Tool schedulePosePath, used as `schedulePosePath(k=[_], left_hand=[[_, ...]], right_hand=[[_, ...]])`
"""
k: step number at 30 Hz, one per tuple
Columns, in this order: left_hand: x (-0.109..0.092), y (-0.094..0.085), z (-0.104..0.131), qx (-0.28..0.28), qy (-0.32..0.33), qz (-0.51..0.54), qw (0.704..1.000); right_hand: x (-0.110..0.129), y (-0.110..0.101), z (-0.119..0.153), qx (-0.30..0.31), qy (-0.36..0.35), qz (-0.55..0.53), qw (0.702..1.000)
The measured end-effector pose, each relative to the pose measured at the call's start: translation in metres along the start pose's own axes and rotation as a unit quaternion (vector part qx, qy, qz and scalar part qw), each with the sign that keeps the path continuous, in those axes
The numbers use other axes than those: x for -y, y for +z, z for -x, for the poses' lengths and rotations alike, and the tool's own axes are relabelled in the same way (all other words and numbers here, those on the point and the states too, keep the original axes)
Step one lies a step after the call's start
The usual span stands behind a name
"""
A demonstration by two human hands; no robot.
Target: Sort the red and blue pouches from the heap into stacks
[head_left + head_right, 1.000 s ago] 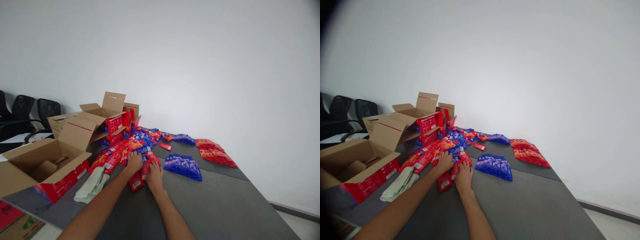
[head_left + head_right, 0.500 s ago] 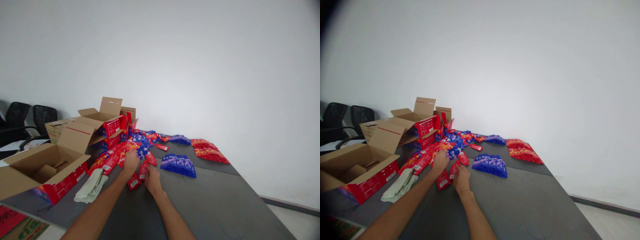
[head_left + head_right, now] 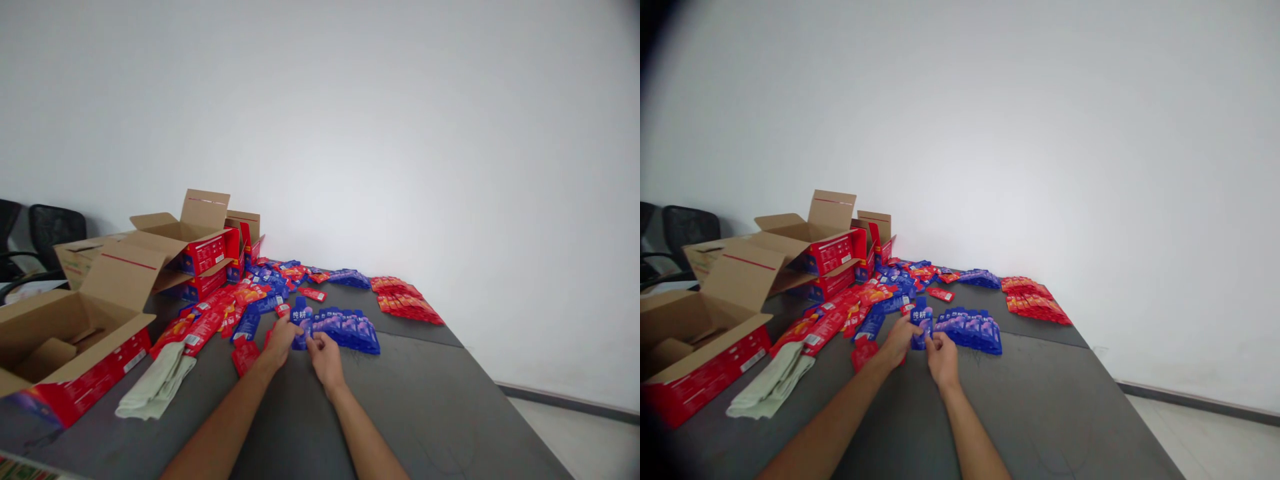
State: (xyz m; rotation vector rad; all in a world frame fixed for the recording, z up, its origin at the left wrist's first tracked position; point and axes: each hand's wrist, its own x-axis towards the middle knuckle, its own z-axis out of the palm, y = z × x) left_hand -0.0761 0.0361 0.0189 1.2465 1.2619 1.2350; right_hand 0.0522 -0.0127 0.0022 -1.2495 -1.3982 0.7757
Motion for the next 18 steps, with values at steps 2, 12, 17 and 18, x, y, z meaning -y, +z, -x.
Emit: schedulePosePath(k=[2,12,17,18], left_hand=[[0.007,0.004,0.001,0.026,-0.011,0.084,0.996],[0.014,0.008,0.007,0.007,-0.011,0.146,0.989],[0.009,0.01,0.014,-0.001,0.007,0.098,0.995],[0.007,0.01,0.016,0.004,0.007,0.092,0.996]], right_hand=[[-0.002,-0.005,0.001,0.004,0.024,-0.037,0.999],[-0.003,-0.015,0.007,0.015,0.09,-0.123,0.988],[-0.008,-0.015,0.007,-0.01,0.089,-0.088,0.992],[-0.009,-0.016,0.006,-0.019,0.085,-0.081,0.993]])
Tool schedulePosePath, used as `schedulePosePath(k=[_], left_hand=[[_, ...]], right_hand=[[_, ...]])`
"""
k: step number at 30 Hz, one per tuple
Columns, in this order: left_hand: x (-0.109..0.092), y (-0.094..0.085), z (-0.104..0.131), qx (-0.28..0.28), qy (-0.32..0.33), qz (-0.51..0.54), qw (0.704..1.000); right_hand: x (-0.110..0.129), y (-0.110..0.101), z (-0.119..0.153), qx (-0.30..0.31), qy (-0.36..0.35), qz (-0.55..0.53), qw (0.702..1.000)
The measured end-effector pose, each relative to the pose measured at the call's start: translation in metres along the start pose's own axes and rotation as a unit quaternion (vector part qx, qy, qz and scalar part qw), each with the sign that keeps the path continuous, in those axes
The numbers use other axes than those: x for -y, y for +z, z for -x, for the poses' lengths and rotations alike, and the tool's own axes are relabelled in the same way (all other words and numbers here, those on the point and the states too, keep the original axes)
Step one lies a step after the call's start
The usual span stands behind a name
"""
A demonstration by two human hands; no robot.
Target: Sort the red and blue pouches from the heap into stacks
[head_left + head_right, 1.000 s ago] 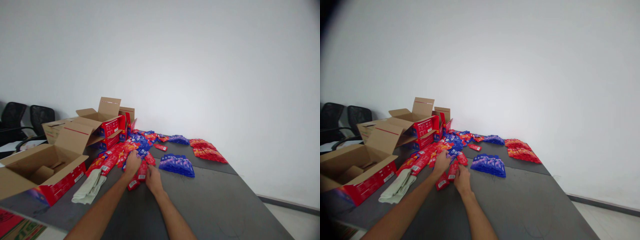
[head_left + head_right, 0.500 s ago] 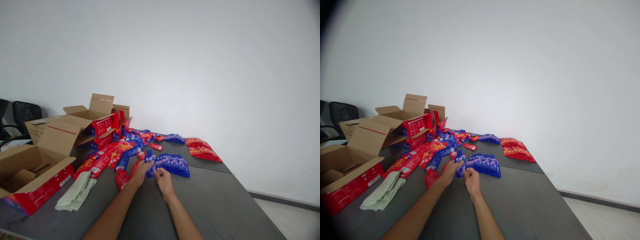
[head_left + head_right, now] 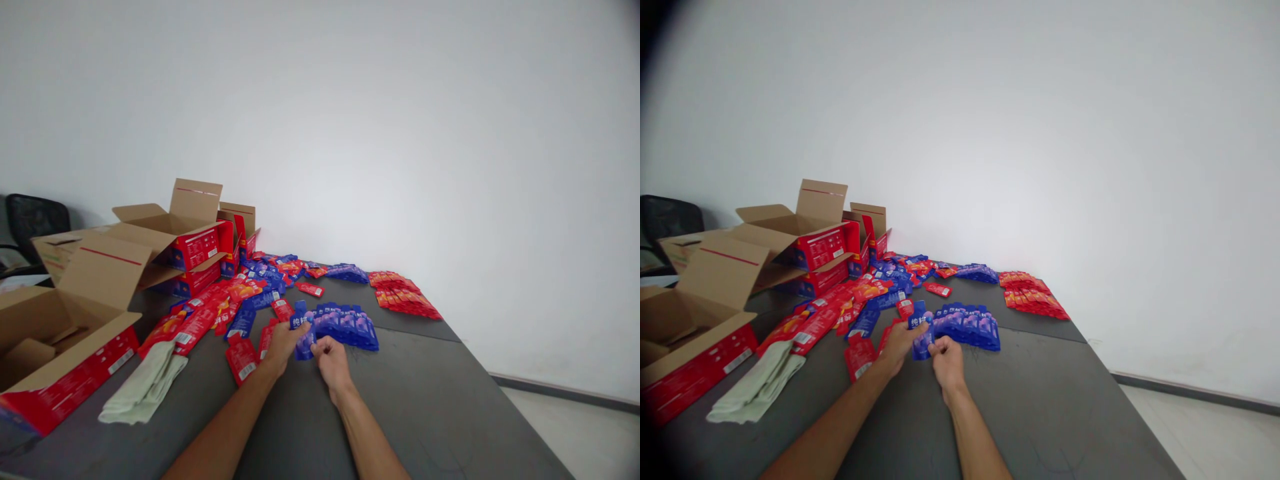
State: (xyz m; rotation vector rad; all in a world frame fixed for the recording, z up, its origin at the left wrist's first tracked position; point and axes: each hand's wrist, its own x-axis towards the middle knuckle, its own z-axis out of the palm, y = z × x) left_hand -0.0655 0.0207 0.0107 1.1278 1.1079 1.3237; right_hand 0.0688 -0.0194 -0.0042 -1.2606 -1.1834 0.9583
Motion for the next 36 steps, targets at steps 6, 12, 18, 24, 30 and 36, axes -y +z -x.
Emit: schedulePosePath(k=[6,12,18,24,30,36], left_hand=[[-0.006,0.002,0.011,0.164,-0.015,-0.006,0.986],[-0.001,-0.002,0.01,0.154,0.008,-0.074,0.985],[-0.007,-0.003,0.015,0.186,-0.029,-0.104,0.977],[-0.008,0.001,0.013,0.102,0.014,-0.088,0.991],[-0.012,-0.003,0.014,0.094,0.014,-0.097,0.991],[-0.01,0.004,0.021,0.171,-0.083,-0.04,0.981]], right_hand=[[-0.003,-0.005,-0.006,-0.04,-0.024,-0.026,0.999],[0.004,-0.004,0.001,-0.004,-0.022,-0.055,0.998],[0.01,-0.006,0.003,-0.018,-0.044,-0.072,0.996],[0.007,-0.007,0.001,-0.02,-0.031,-0.041,0.998],[0.011,-0.004,0.004,-0.021,-0.039,-0.036,0.998],[0.005,-0.011,-0.003,-0.096,-0.051,-0.023,0.994]])
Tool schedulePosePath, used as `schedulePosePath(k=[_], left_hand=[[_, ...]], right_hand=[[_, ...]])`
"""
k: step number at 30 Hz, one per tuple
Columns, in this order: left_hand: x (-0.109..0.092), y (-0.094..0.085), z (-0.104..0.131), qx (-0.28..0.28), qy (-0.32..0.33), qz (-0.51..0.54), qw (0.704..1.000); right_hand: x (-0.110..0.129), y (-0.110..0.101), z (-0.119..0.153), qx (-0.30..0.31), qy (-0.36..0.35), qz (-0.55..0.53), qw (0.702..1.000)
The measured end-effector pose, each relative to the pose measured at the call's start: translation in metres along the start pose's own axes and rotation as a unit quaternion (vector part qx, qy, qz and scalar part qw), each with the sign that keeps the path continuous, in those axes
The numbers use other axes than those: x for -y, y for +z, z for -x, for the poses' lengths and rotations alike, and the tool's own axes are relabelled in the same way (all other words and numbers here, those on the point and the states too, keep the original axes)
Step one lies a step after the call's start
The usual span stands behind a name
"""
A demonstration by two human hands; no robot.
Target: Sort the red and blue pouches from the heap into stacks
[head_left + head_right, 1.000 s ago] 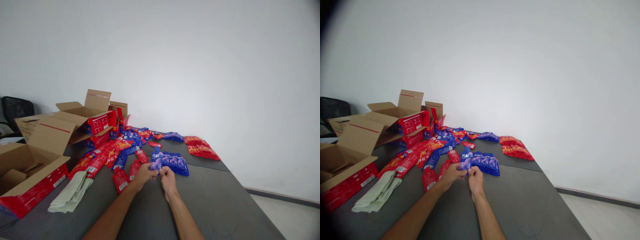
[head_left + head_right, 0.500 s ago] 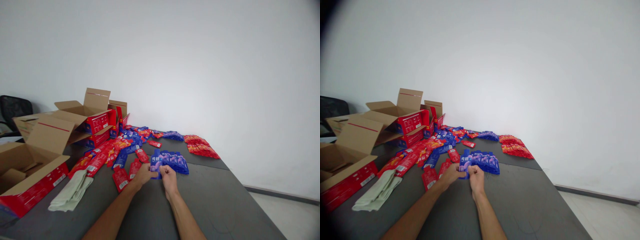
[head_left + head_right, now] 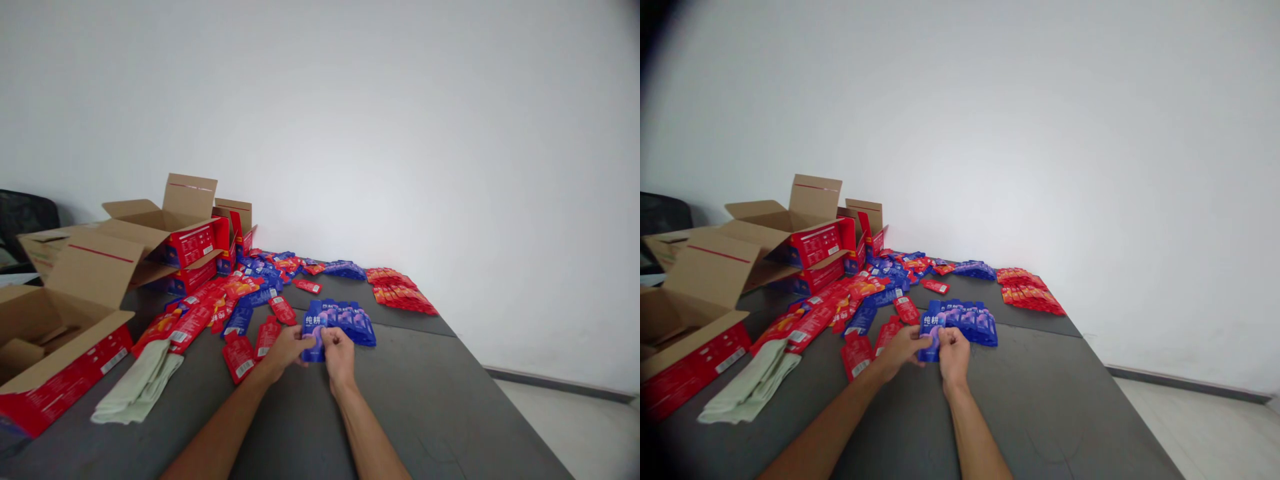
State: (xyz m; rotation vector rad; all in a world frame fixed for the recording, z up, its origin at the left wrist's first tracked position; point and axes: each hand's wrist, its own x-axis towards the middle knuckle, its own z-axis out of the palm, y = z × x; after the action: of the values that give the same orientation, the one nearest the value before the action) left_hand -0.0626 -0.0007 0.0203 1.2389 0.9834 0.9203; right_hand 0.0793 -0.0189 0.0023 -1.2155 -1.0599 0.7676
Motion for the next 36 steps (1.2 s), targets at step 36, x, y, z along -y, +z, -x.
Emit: schedulePosePath(k=[36], left_hand=[[-0.013,0.061,-0.096,-0.082,0.089,-0.356,0.926]], right_hand=[[-0.035,-0.034,-0.032,-0.083,-0.101,0.476,0.87]])
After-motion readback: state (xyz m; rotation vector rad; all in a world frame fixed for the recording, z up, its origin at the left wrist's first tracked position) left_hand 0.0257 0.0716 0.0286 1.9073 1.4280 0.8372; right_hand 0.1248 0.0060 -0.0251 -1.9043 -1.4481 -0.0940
